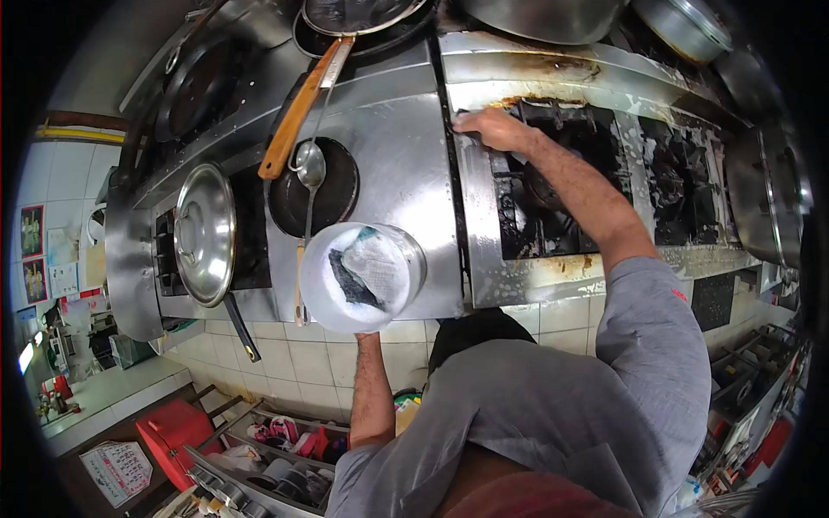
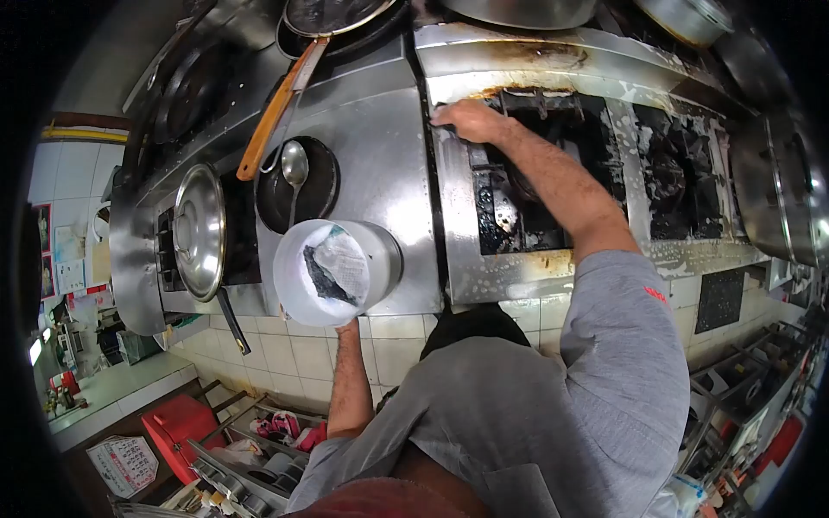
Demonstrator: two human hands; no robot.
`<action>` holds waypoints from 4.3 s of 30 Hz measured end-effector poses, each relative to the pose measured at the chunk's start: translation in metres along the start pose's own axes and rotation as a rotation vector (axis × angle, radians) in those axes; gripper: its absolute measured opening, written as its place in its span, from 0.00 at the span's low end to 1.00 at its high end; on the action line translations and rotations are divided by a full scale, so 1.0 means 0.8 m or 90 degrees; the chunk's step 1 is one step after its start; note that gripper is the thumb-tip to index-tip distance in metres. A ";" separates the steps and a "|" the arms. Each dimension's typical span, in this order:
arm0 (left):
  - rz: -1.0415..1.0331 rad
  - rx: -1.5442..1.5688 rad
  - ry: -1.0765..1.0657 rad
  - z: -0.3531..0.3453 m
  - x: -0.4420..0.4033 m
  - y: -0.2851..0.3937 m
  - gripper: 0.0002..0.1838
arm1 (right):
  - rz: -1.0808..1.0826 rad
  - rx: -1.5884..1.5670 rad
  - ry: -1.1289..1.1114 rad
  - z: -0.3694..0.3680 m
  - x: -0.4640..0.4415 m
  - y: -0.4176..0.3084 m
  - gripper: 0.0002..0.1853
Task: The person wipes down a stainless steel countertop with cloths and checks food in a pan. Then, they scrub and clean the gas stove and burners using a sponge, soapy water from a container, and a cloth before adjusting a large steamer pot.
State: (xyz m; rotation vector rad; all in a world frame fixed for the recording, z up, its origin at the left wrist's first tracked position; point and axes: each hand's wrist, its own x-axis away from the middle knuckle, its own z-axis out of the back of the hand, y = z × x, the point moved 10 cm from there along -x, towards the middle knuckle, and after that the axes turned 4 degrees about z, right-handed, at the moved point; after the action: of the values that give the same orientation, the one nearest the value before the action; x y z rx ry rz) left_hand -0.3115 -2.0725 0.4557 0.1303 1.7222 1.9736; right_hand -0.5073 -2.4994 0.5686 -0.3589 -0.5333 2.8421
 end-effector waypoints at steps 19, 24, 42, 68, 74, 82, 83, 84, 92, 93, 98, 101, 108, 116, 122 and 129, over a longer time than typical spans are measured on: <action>-0.011 -0.121 -0.068 0.008 -0.014 -0.028 0.30 | -0.314 0.168 0.089 -0.029 0.037 -0.085 0.21; 0.024 0.041 -0.068 -0.016 -0.023 0.028 0.23 | -0.216 0.385 0.357 -0.048 0.071 -0.142 0.10; 0.083 0.105 -0.029 -0.008 -0.029 0.020 0.34 | -0.201 0.140 0.294 -0.047 0.126 -0.185 0.18; 0.144 0.286 -0.030 -0.009 -0.027 0.018 0.31 | -0.252 0.088 0.280 -0.015 0.099 -0.147 0.21; -0.023 0.021 -0.063 -0.016 -0.034 0.062 0.22 | 0.004 -0.653 0.010 0.116 0.140 -0.377 0.12; -0.100 0.011 -0.081 -0.013 -0.037 0.067 0.22 | 0.626 -0.698 -0.132 0.217 0.197 -0.555 0.11; -0.125 -0.034 -0.078 -0.014 -0.038 0.076 0.18 | 0.629 -0.694 -0.122 0.218 0.198 -0.557 0.11; -0.131 -0.036 -0.082 -0.015 -0.037 0.082 0.18 | 0.632 -0.694 -0.145 0.214 0.202 -0.562 0.13; -0.194 -0.136 -0.100 -0.021 -0.035 0.110 0.17 | 0.636 -0.674 -0.131 0.213 0.214 -0.576 0.14; -0.196 -0.138 -0.103 -0.022 -0.034 0.111 0.17 | 0.635 -0.676 -0.110 0.215 0.216 -0.575 0.13; -0.131 -0.104 -0.097 -0.020 -0.040 0.095 0.18 | 0.609 -0.635 0.117 0.220 0.234 -0.559 0.05; -0.159 -0.157 -0.100 -0.018 -0.042 0.084 0.18 | 0.254 -0.381 0.908 0.275 0.305 -0.470 0.10; -0.161 -0.130 -0.121 -0.015 -0.044 0.073 0.22 | -0.006 -0.226 1.274 0.287 0.359 -0.467 0.13; -0.256 -0.205 -0.108 -0.014 -0.045 0.080 0.12 | -0.039 -0.453 1.062 0.270 0.365 -0.460 0.11; -0.238 -0.280 -0.148 -0.025 -0.049 0.080 0.13 | -0.004 -0.440 1.306 0.282 0.348 -0.439 0.10; -0.191 -0.139 -0.117 0.011 -0.067 -0.004 0.17 | 0.081 -0.577 1.352 0.259 0.342 -0.445 0.07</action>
State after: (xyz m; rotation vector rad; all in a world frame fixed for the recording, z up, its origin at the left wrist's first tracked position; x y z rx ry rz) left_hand -0.2608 -2.0877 0.4679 -0.0232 1.3166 1.8482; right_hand -0.7610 -2.1705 0.8376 -2.6916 -0.9399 0.6721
